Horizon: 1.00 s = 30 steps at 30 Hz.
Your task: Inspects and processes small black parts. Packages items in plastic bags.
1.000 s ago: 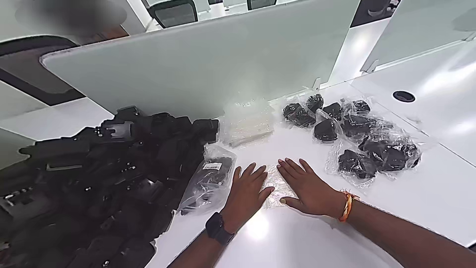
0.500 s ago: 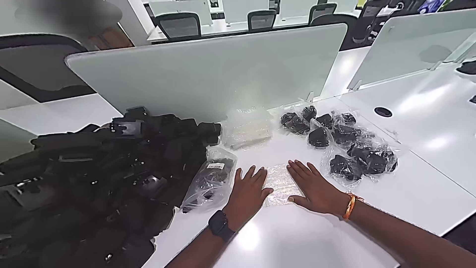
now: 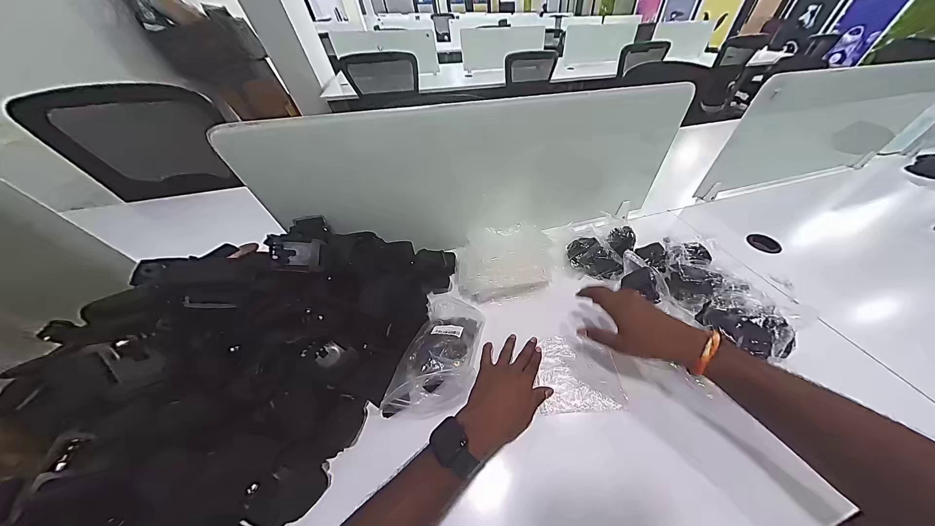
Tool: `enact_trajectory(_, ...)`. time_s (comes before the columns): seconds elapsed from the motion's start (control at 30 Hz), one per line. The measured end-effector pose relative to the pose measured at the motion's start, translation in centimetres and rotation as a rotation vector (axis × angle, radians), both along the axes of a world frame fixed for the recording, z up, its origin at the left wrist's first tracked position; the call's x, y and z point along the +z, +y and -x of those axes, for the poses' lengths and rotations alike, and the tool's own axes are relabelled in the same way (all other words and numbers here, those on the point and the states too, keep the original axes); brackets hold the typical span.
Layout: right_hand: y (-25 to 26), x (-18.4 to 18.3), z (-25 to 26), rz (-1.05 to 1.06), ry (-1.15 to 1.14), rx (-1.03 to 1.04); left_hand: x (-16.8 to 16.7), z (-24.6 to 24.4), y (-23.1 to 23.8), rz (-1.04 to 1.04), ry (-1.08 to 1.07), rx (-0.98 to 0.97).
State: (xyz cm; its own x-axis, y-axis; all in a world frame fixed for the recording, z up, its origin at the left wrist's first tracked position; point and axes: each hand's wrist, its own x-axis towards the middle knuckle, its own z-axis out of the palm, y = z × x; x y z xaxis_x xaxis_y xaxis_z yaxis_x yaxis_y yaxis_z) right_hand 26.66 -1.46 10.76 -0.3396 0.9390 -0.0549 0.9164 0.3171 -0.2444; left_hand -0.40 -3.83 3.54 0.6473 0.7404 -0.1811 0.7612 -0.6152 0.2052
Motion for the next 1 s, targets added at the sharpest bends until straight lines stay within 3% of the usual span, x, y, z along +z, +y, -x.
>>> enact_trajectory(0.13, 7.2, 1.8, -1.6, -0.379, -0.013, -0.119, 0.1, 0.2, 0.0, 0.03, 0.026, -0.009)
enact_trajectory(0.37, 16.4, -0.3, -2.9, -0.309, -0.116, -0.384, -0.3, 0.4, 0.2, 0.008, 0.011, -0.029)
enact_trajectory(0.53, 17.1, -0.7, -1.5, -0.339, -0.224, -0.409, -0.5, 0.5, 0.6, -0.038, -0.036, -0.05)
enact_trajectory(0.7, 16.3, 0.6, -1.9, -0.405, -0.073, -0.472, -1.0, 0.6, 0.9, -0.094, -0.095, -0.052)
enact_trajectory(1.0, 17.2, -0.7, -2.8, -0.31, -0.134, -0.432, -1.4, 0.9, 1.2, -0.134, -0.145, -0.046)
